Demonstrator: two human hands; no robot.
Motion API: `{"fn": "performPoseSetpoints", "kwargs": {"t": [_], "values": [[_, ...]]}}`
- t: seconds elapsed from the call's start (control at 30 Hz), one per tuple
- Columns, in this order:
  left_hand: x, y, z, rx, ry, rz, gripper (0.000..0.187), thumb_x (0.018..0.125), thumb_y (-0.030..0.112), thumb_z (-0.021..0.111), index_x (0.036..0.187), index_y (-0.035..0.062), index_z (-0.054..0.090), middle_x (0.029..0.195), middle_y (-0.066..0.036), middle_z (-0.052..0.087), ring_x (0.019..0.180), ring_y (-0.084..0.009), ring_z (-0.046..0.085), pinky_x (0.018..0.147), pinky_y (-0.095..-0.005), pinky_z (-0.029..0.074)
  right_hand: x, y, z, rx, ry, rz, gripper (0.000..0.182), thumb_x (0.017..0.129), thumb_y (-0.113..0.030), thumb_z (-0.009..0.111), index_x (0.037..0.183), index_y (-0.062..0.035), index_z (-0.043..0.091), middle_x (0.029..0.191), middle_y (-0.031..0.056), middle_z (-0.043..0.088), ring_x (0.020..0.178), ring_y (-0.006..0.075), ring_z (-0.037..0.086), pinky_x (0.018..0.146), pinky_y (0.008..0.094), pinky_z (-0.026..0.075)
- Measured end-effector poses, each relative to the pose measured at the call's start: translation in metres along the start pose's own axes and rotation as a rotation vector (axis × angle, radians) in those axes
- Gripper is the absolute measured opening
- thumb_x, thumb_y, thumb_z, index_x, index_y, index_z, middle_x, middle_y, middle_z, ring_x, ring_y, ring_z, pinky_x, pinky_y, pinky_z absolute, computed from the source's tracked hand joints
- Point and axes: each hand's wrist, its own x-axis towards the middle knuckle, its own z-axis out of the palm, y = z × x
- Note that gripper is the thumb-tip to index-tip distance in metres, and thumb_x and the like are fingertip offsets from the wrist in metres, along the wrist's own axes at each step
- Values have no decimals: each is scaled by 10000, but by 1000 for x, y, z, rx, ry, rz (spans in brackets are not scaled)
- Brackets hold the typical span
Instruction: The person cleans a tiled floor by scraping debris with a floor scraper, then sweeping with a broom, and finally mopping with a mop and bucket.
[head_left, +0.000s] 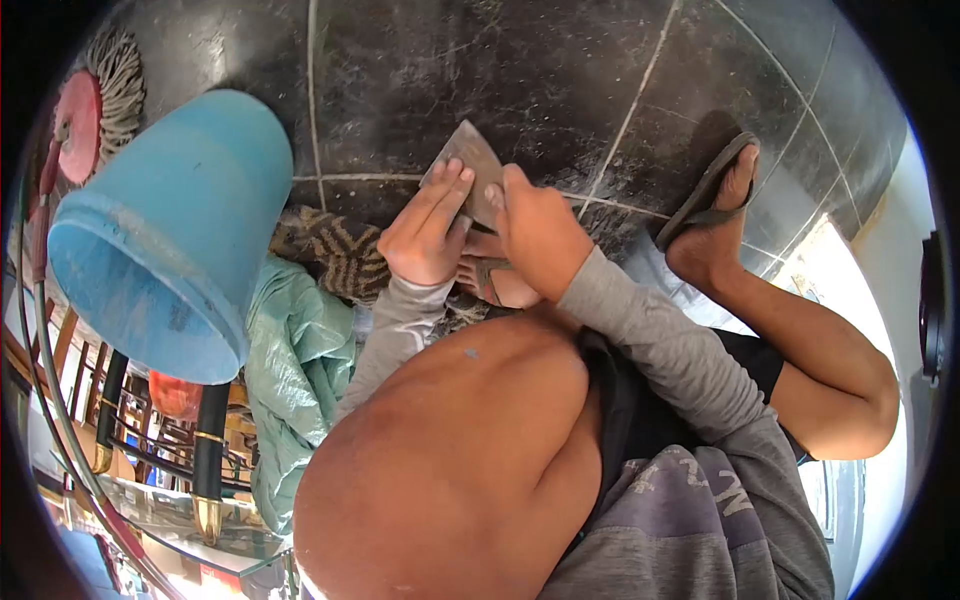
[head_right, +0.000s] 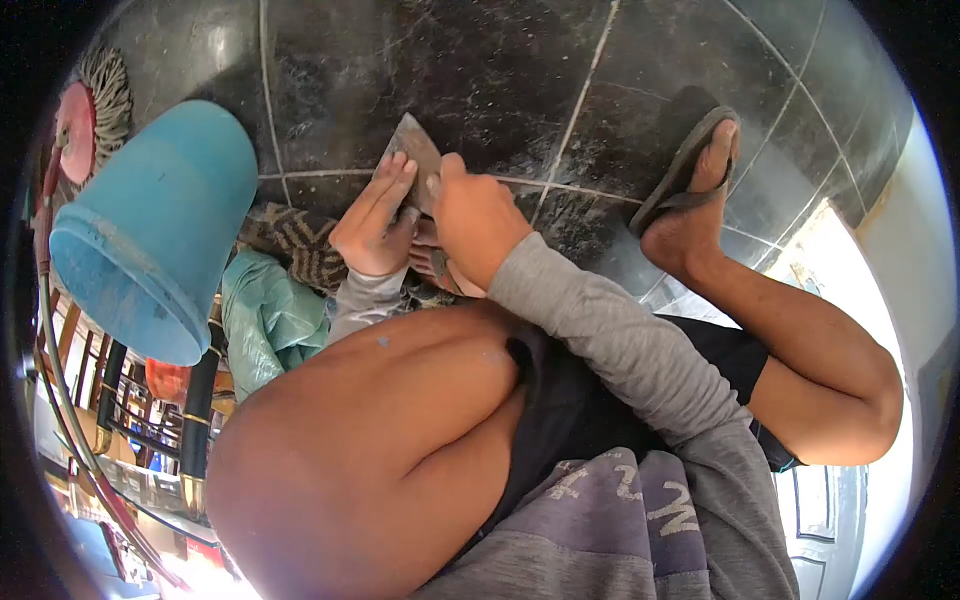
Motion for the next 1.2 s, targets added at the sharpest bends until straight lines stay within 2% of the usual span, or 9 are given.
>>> {"fn": "performPoseSetpoints", "kwargs": {"t": [0.07, 0.13, 0.27, 0.37, 0.5, 0.63, 1.1, 1.2], "values": [[0, 2, -1, -31, -25, -13, 602, 518, -114, 671, 1105, 20, 678, 1137, -169, 655, 1110, -301, 619, 932, -353, 518, 1, -2, 2, 8, 4, -14, 225, 966, -197, 455, 948, 27, 450, 694, 300, 598, 689, 490, 602, 612, 551, 482], [-2, 7, 0, -24, -35, -2, 608, 512, -93, 668, 1108, 29, 678, 1132, -149, 661, 1101, -279, 626, 917, -336, 529, -10, 5, -2, 8, -7, 49, 223, 966, -190, 453, 942, 31, 449, 686, 298, 595, 683, 488, 603, 604, 545, 483], [2, -1, 0, 20, -12, 23, 603, 515, -61, 670, 1109, 44, 679, 1145, -116, 662, 1093, -255, 631, 891, -316, 544, -1, -4, 5, -4, 68, -10, 213, 967, -186, 458, 934, 25, 455, 675, 297, 588, 674, 494, 593, 597, 539, 481], [4, 0, 4, 0, -30, 49, 575, 529, -63, 670, 1092, 50, 688, 1133, -98, 668, 1092, -256, 631, 883, -311, 548, -9, -1, -1, 10, 48, 87, 200, 965, -181, 466, 936, 17, 449, 670, 294, 584, 677, 494, 588, 593, 538, 475], [12, -4, -1, 18, 6, 39, 584, 515, -57, 688, 1089, 52, 689, 1135, -90, 669, 1090, -247, 634, 871, -305, 553, -5, -7, 0, 58, 98, 31, 187, 957, -168, 485, 939, 14, 446, 664, 285, 581, 677, 488, 588, 588, 538, 463], [9, 1, -2, -16, -55, 0, 605, 511, -59, 681, 1103, 66, 690, 1140, -93, 667, 1098, -249, 630, 890, -313, 547, -4, -7, 1, 58, 85, 31, 188, 950, -158, 498, 940, 21, 442, 661, 281, 581, 673, 485, 589, 586, 539, 457], [4, 2, 5, -72, 58, -58, 574, 570, -84, 631, 1126, 53, 681, 1157, -112, 660, 1125, -273, 613, 937, -340, 525, -2, -10, 2, -53, 77, 14, 203, 962, -181, 482, 943, 16, 438, 641, 266, 576, 635, 470, 590, 570, 534, 465], [3, 8, 13, -96, 115, -96, 600, 530, -119, 616, 1111, 15, 680, 1149, -153, 658, 1130, -314, 607, 959, -365, 508, 0, -13, -8, -108, 43, -5, 191, 957, -169, 494, 958, 14, 439, 656, 262, 578, 635, 455, 594, 556, 522, 462]]}}
